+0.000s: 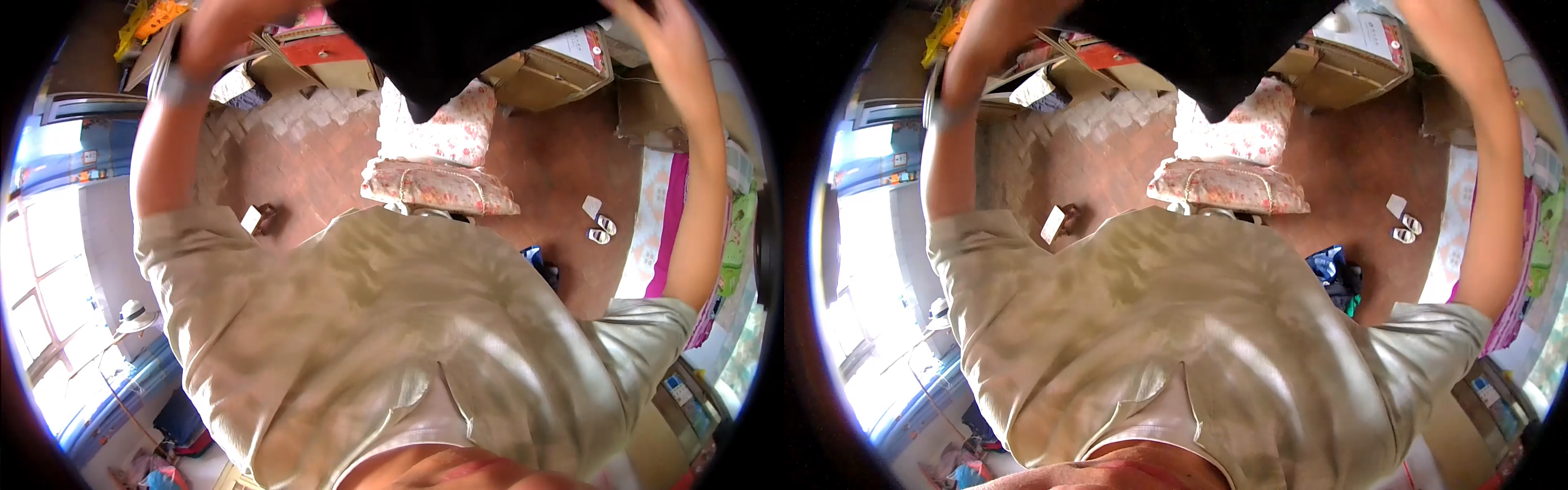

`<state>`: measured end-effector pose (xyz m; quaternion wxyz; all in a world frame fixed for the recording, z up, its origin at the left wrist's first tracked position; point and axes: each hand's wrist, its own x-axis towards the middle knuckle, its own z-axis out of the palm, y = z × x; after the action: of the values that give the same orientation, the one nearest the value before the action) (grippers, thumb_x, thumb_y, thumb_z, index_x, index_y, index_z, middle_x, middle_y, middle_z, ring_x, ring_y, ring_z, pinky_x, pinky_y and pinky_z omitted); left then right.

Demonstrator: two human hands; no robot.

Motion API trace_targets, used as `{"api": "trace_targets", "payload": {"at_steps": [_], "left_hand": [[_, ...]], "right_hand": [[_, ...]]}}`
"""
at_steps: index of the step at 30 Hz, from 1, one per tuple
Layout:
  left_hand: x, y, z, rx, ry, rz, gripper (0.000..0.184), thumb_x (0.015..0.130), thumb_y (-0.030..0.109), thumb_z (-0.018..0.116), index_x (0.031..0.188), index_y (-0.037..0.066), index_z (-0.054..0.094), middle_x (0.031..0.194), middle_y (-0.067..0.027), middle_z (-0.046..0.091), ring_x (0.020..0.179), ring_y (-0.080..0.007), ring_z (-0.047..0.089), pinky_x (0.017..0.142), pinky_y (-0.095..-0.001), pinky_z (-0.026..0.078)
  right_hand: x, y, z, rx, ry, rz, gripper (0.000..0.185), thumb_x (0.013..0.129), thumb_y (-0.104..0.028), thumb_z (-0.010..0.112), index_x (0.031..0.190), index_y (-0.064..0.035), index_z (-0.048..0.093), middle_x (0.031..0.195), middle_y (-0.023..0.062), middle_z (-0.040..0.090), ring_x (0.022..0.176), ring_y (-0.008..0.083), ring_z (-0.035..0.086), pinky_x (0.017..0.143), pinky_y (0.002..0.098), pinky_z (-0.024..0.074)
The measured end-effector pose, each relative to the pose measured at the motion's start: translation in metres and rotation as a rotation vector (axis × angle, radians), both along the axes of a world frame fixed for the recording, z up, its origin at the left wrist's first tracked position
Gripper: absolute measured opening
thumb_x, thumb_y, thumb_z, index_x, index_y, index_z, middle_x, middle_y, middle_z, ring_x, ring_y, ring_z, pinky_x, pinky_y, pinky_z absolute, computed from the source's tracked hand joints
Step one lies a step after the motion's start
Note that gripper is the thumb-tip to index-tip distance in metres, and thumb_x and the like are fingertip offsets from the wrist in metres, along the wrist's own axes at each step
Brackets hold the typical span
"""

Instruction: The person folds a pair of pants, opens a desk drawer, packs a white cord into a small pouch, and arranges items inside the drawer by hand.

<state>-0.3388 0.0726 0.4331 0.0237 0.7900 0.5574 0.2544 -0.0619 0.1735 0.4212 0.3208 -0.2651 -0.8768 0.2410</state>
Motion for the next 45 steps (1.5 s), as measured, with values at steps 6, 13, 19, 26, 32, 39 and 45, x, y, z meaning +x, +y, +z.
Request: {"api": "trace_targets", "payload": {"at_steps": [6,13,19,26,32,39,45], "left_hand": [[0.02,-0.136,-0.076,-0.131,0.013,-0.464,0.033,0.07,0.011,0.07,0.102,0.0,0.065,0.079,-0.0041,0.058,0.059,-0.011,0.06,0.042,-0.0238,0.047],[0.027,-0.168,-0.064,-0.389,-0.545,-0.867,0.02,0.084,0.01,0.064,0.097,-0.005,0.064,0.086,-0.0098,0.063,0.053,-0.0114,0.056,0.042,-0.0223,0.046],[0.05,-0.101,-0.161,-0.87,-1.198,-1.248,0.049,0.097,0.043,0.055,0.12,0.0,0.061,0.119,-0.0186,0.063,0.1,-0.0282,0.064,0.081,-0.0362,0.051],[0.217,-0.073,-0.437,-0.86,-0.807,-1.08,0.041,0.103,0.031,0.048,0.132,0.003,0.053,0.132,-0.0192,0.056,0.12,-0.032,0.054,0.102,-0.0394,0.043],[0.242,-0.171,-0.466,-0.845,-0.874,-0.976,0.043,0.102,0.03,0.05,0.138,0.007,0.047,0.133,-0.0159,0.056,0.119,-0.0272,0.054,0.103,-0.0371,0.04],[0.165,-0.198,-0.444,-0.859,-0.866,-0.532,0.045,0.101,0.03,0.051,0.139,0.007,0.047,0.135,-0.0154,0.054,0.121,-0.0268,0.052,0.105,-0.0368,0.039],[0.134,-0.207,-0.445,-0.89,-0.904,-0.316,0.046,0.1,0.03,0.052,0.14,0.007,0.046,0.136,-0.0151,0.053,0.122,-0.0265,0.051,0.106,-0.0365,0.038]], "right_hand": [[0.052,-0.134,-0.032,-0.31,-0.273,0.233,0.049,0.054,0.011,0.069,0.101,-0.0009,0.065,0.093,0.013,0.067,0.088,0.0305,0.067,0.077,0.0369,0.0551],[0.069,-0.173,-0.036,-0.516,0.101,0.599,0.011,0.088,-0.006,0.063,0.094,0.0016,0.069,0.078,0.0101,0.068,0.06,0.0139,0.066,0.04,0.0191,0.0497],[0.057,-0.162,-0.025,-0.591,0.146,0.99,0.014,0.087,-0.012,0.065,0.094,-0.0027,0.072,0.084,0.0077,0.069,0.068,0.0135,0.067,0.047,0.0185,0.0476],[0.055,-0.155,-0.022,-0.716,0.695,1.178,0.02,0.095,-0.008,0.049,0.097,-0.0043,0.068,0.094,0.0102,0.069,0.08,0.0163,0.067,0.068,0.0221,0.0511],[0.101,-0.075,-0.077,-0.21,0.253,-0.537,0.037,0.101,-0.028,0.045,0.124,-0.002,0.058,0.135,0.012,0.056,0.121,0.0229,0.055,0.102,0.0398,0.0453],[0.024,0.045,-0.392,-1.151,0.187,-0.748,0.043,0.093,-0.012,0.064,0.133,0.0008,0.053,0.124,0.0101,0.063,0.113,0.0198,0.056,0.101,0.0338,0.0403],[0.042,-0.021,-0.68,-1.276,-0.477,-0.516,0.039,0.08,-0.027,0.079,0.107,-0.0005,0.069,0.097,0.0079,0.071,0.084,0.0203,0.065,0.08,0.0349,0.051]]}}
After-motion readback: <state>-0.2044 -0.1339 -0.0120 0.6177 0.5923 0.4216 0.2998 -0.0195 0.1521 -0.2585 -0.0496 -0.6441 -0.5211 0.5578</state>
